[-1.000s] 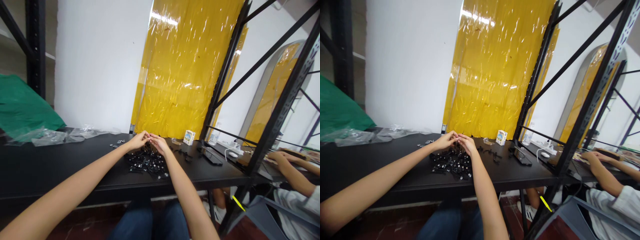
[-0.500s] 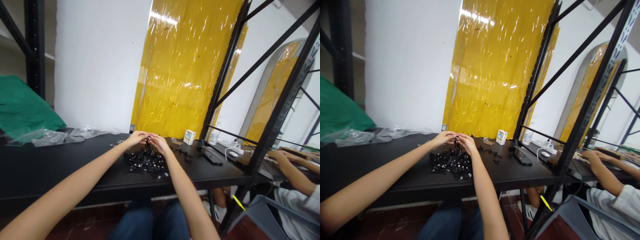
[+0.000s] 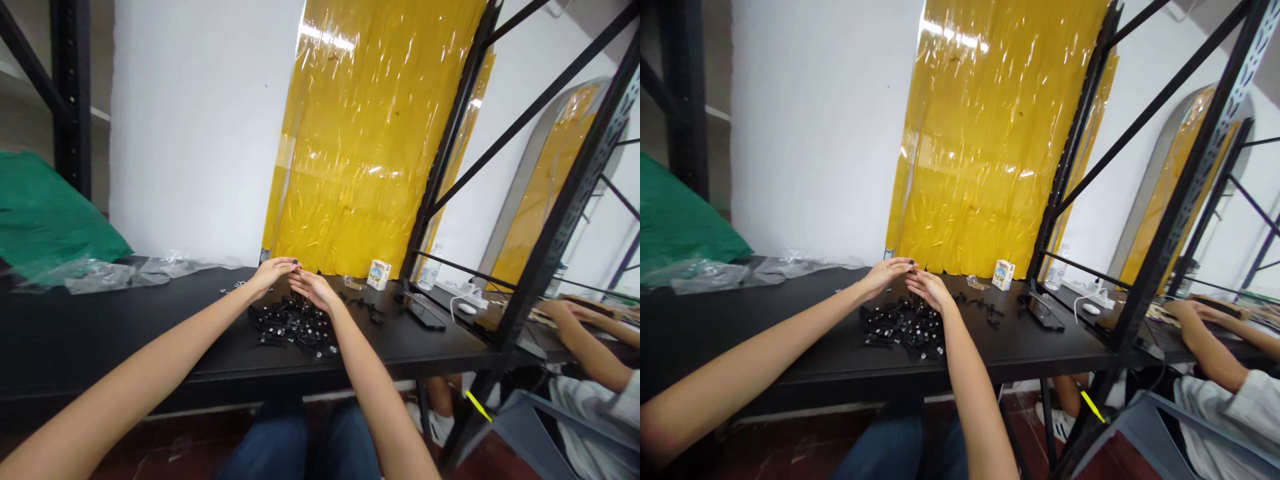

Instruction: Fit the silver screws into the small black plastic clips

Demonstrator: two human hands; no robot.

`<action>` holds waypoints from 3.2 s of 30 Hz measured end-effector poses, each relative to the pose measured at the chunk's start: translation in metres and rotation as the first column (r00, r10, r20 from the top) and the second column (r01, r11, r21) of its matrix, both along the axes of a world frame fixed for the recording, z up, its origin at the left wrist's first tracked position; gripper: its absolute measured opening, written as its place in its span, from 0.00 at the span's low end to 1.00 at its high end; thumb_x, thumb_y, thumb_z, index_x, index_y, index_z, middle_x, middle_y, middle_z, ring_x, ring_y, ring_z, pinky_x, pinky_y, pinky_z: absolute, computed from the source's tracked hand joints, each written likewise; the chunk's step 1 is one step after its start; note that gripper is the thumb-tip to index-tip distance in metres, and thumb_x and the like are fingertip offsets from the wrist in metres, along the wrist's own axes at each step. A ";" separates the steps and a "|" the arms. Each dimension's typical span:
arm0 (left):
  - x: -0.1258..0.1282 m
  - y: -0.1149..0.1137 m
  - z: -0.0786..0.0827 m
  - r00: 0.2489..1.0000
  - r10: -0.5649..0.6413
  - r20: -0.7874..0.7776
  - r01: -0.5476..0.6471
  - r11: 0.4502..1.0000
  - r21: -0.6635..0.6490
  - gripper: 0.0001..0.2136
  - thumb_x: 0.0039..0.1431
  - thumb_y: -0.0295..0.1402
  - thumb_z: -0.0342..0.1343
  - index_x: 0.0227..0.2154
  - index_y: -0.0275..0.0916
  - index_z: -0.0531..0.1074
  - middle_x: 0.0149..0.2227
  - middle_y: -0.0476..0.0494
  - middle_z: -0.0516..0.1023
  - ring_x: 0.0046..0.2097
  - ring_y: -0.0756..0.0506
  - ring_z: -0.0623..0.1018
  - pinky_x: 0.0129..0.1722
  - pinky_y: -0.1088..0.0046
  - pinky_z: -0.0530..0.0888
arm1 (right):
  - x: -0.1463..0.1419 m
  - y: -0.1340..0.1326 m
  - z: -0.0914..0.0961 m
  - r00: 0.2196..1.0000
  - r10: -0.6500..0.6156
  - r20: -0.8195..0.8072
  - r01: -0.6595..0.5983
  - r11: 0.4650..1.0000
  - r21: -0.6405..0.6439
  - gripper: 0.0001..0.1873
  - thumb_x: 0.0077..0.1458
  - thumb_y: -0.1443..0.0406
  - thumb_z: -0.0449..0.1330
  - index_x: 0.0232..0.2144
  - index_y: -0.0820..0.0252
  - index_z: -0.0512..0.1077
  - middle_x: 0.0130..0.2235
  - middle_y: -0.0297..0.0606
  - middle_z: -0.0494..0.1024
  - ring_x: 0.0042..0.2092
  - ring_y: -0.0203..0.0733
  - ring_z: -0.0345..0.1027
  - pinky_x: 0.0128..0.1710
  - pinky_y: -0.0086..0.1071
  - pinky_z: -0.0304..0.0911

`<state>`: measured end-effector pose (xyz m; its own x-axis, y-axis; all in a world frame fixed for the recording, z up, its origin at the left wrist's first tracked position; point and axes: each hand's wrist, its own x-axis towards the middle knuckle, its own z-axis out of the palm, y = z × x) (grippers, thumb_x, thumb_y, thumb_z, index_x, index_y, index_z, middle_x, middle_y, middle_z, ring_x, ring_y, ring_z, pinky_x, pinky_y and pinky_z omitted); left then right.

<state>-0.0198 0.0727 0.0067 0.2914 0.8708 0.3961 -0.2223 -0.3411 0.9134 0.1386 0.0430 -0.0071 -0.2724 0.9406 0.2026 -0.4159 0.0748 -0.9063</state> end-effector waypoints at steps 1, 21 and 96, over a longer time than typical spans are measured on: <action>0.001 -0.001 0.001 1.000 -0.016 0.025 0.016 1.000 -0.015 0.23 0.42 0.36 0.67 0.42 0.33 0.71 0.43 0.37 0.78 0.48 0.43 0.75 0.54 0.65 0.66 | 0.000 -0.001 0.000 1.000 0.018 -0.015 -0.018 1.000 0.001 0.10 0.54 0.68 0.57 0.40 0.64 0.72 0.39 0.43 0.80 0.41 0.40 0.74 0.52 0.39 0.62; 0.014 -0.009 -0.005 0.973 0.001 0.230 0.092 0.915 -0.393 0.06 0.54 0.18 0.53 0.25 0.28 0.73 0.30 0.39 0.79 0.35 0.49 0.79 0.47 0.73 0.74 | 0.004 0.017 -0.010 0.738 -0.621 0.264 0.374 0.703 0.605 0.06 0.44 0.69 0.64 0.29 0.59 0.76 0.27 0.34 0.80 0.31 0.40 0.75 0.38 0.34 0.70; -0.003 -0.010 0.004 0.508 -0.044 -0.860 0.297 0.946 0.127 0.10 0.36 0.34 0.65 0.26 0.41 0.79 0.26 0.49 0.80 0.30 0.49 0.75 0.30 0.79 0.67 | 0.014 0.020 0.004 0.736 -0.666 -0.118 0.674 0.707 0.215 0.14 0.55 0.55 0.54 0.37 0.59 0.60 0.33 0.39 0.79 0.19 0.33 0.71 0.16 0.23 0.65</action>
